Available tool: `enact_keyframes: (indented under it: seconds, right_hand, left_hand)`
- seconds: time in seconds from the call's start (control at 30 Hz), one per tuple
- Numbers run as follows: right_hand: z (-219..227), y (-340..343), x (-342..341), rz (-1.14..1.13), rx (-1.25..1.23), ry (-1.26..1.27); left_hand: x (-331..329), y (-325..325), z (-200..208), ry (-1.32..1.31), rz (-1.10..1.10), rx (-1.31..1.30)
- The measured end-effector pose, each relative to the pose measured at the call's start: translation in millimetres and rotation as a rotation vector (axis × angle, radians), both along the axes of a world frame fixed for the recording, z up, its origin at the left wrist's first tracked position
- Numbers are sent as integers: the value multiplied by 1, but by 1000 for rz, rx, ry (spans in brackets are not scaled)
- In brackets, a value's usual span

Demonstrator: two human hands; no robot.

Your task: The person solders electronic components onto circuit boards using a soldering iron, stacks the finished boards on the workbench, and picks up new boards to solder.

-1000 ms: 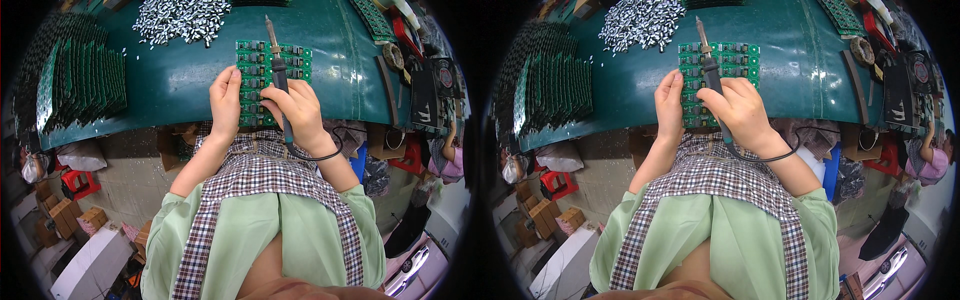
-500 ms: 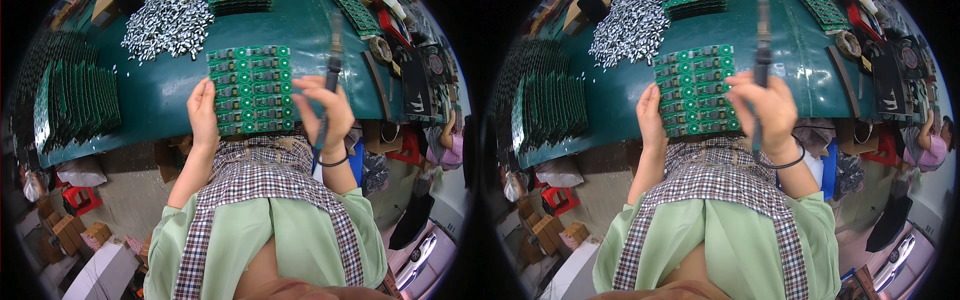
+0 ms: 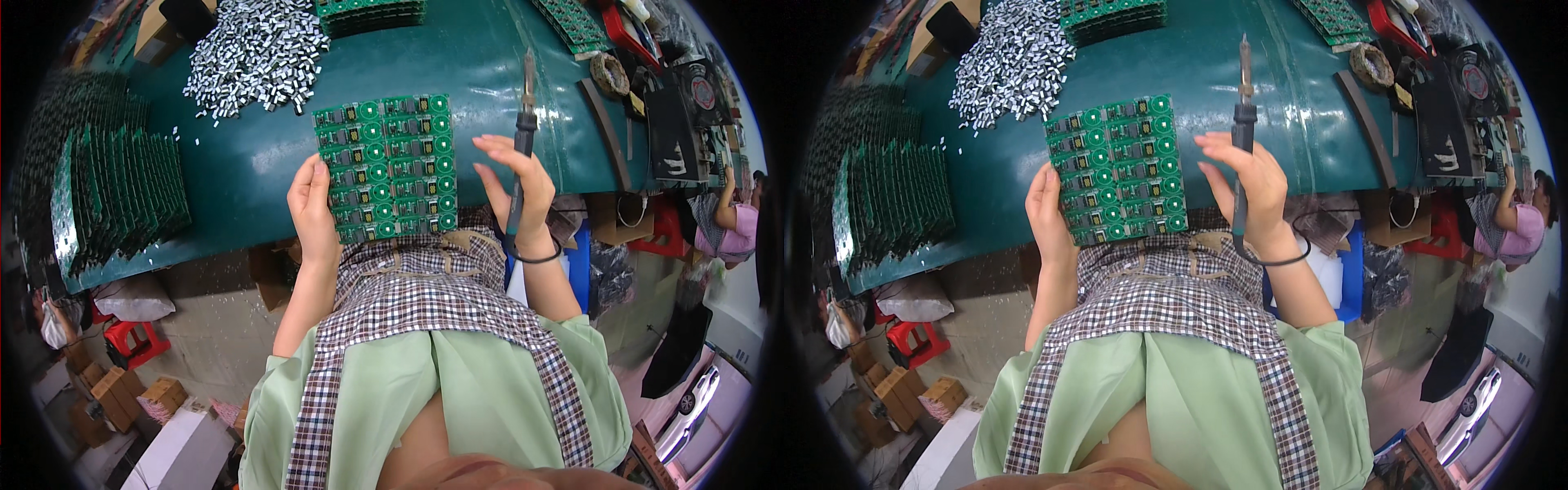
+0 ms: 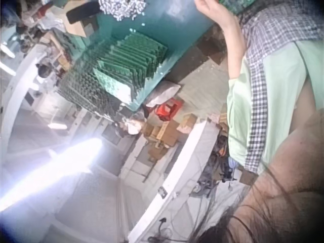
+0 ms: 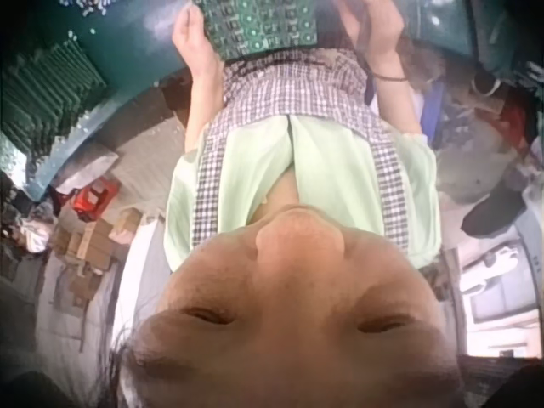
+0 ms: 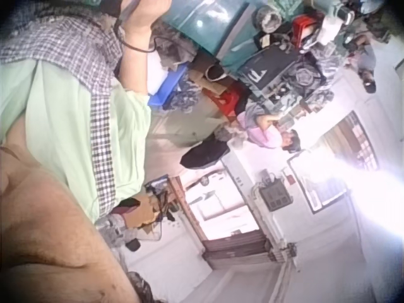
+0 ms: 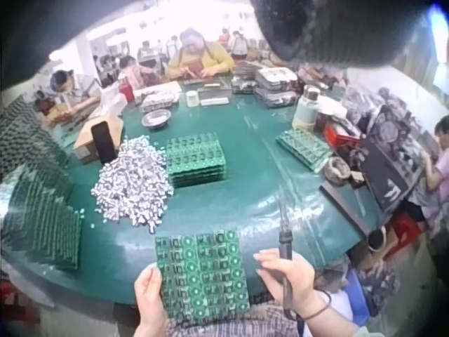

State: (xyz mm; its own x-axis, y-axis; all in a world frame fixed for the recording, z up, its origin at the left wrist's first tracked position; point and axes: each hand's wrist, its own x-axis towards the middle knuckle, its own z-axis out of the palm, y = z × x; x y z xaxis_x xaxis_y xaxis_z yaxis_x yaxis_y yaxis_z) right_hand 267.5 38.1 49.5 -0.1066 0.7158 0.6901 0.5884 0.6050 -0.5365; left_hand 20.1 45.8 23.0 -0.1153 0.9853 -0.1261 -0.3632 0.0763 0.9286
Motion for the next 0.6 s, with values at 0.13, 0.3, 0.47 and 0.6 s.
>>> enact_keyframes:
  seconds: [0.13, 0.3, 0.47, 0.6]
  right_hand:
    - [-1, 1, -4, 30, -3, 21]
    - [-11, -7, -7, 75, -43, 54]
    - [-23, -16, -13, 78, -75, 70]
    - [-26, -18, -16, 102, -89, 104]
  left_hand:
    - [-2, 0, 3, -72, -42, -26]
    - [0, 3, 6, -82, 1, -45]
    - [3, 4, 7, -74, -9, -62]
    - [3, 5, 4, -102, -30, -51]
